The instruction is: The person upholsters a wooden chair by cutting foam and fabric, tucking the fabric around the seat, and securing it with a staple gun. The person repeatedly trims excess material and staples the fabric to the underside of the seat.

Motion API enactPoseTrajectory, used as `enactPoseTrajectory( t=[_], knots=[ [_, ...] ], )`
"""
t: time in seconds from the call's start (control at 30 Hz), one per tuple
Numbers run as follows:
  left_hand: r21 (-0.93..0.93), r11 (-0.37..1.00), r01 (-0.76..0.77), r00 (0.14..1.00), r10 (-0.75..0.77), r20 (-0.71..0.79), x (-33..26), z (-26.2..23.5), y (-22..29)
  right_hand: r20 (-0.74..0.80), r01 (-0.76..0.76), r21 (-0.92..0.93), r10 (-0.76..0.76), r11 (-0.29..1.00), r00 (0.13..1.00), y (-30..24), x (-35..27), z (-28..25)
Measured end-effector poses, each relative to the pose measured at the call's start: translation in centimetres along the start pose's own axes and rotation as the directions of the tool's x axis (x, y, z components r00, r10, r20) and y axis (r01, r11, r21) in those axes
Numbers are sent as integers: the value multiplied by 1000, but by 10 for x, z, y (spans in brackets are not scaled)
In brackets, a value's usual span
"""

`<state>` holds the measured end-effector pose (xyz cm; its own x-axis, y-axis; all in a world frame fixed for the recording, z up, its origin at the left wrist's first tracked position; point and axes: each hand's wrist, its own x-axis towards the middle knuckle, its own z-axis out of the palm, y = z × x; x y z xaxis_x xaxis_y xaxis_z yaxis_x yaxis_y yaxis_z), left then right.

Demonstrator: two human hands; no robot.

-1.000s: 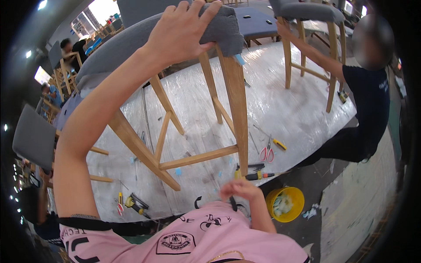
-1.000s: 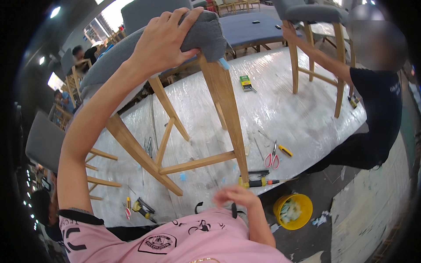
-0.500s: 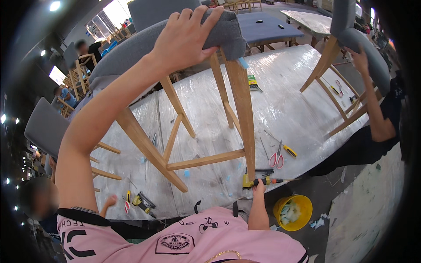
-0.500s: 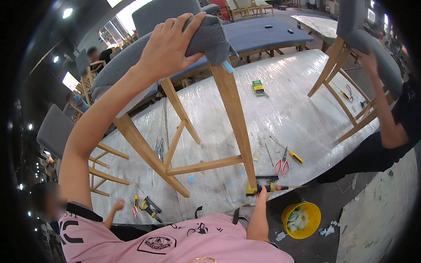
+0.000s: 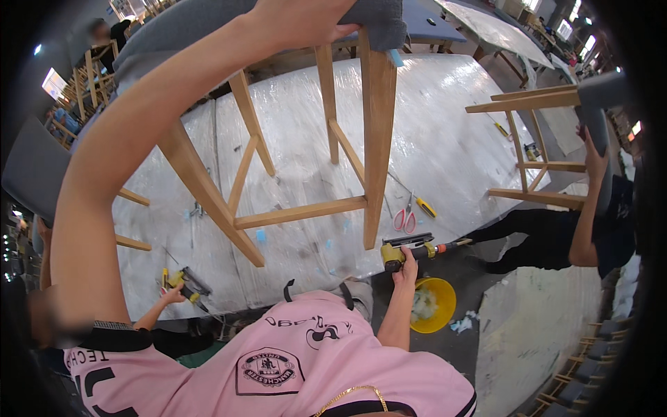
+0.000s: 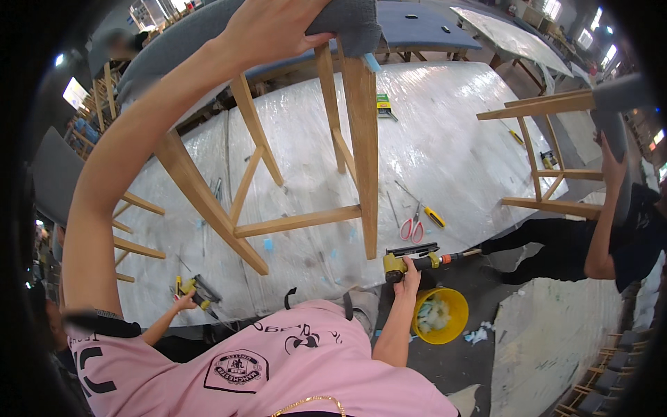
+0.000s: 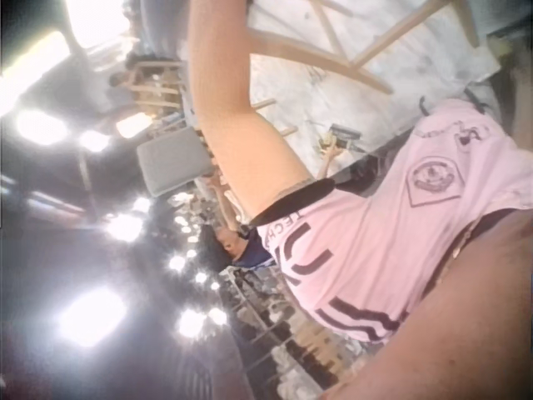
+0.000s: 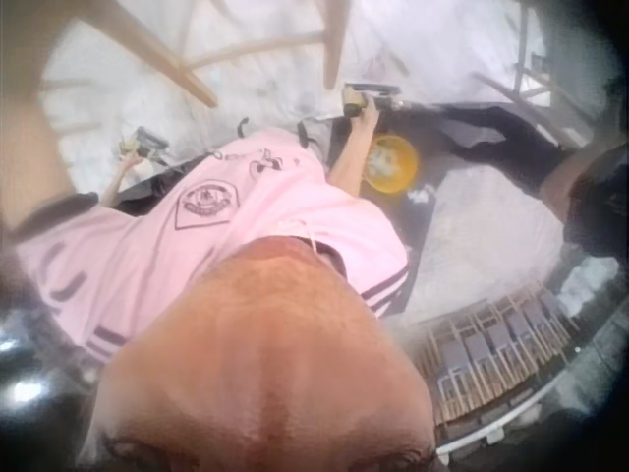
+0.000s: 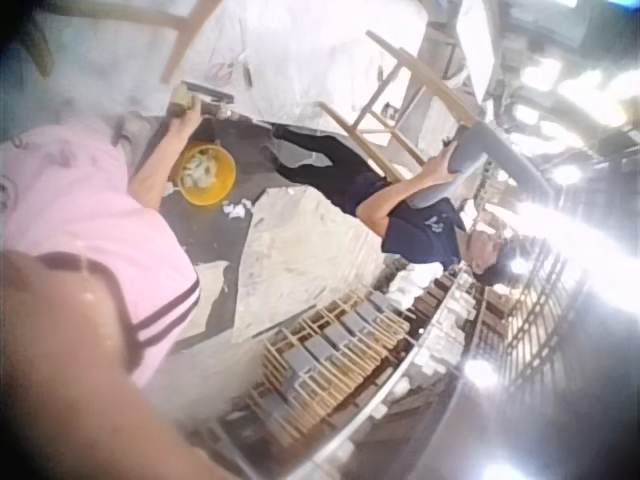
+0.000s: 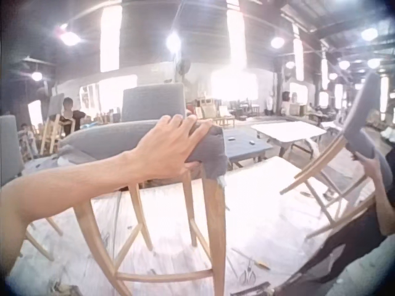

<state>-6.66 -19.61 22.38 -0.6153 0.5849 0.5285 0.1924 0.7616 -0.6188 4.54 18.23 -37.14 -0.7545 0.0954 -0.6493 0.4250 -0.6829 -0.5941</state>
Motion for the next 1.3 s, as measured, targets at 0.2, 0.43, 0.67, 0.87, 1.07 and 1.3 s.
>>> enactPoseTrajectory(
  t=[0.2,0.43,0.67,0.87,1.07,1.3],
  knots=[
    [33,999,-26,996,29,-89,-5,8,-6,176,573,242,-617,783,767,-105,-150,159],
    [35,999,-9,1000,10,-28,-1,3,6,482,951,283,-838,-126,-255,-147,-201,306],
    [61,997,48,999,-48,11,-3,-7,15,702,993,17,-706,-113,-92,-115,-214,389],
    [108,991,73,997,-70,-35,1,-8,28,691,927,202,-717,315,94,-90,-196,408],
    [265,956,122,991,-103,-84,-8,18,30,692,866,248,-705,435,156,-98,-217,417],
    [291,952,91,982,-37,-188,-8,19,35,709,817,313,-691,484,138,-95,-203,410]
  ],
)
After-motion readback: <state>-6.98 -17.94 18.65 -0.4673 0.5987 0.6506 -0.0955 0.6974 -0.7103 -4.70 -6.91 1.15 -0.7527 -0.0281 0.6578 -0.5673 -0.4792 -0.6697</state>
